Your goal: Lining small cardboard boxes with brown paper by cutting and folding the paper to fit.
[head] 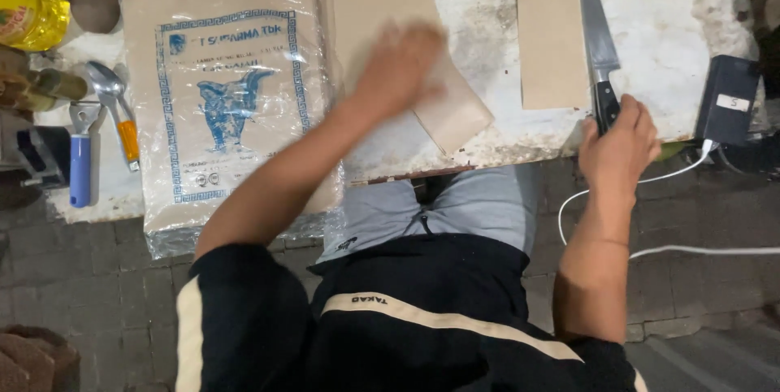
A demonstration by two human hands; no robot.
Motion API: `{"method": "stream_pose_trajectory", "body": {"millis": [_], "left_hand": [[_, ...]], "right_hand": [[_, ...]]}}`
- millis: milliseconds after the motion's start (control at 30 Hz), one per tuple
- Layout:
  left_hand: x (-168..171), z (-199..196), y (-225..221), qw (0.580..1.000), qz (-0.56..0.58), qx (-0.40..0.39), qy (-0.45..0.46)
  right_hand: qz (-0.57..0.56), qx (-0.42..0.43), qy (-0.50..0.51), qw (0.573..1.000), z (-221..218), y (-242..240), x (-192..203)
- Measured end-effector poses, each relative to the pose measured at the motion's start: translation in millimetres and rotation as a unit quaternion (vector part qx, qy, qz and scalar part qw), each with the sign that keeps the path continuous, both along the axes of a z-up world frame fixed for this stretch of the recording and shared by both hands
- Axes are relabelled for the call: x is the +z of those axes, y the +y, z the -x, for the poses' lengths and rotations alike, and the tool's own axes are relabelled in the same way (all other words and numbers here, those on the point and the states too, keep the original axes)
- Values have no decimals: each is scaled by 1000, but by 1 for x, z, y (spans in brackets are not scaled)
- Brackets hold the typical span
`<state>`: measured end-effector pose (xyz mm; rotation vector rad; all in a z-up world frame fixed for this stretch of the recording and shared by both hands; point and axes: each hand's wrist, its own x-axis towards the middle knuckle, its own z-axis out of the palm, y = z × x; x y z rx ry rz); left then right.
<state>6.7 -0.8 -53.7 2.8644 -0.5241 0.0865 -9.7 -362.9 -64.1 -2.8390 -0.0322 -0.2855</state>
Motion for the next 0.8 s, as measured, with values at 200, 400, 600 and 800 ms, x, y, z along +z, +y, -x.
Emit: {"method": "stream_pose_trajectory", "body": {"millis": [200,400,600,800], "left_hand": [[-33,97,-34,996,-38,-26,-83],[-31,116,-38,993,-9,-47,-108],[-45,112,-41,979,61,-108,-163],[-70,115,-55,969,64,-157,-181]], "right_hand": [[-48,62,30,997,-23,-25,-19],[-253,56,47,965,47,12,31],[-424,92,69,898,138,-9,-44],[-349,51,116,928,211,-35,-73]]}}
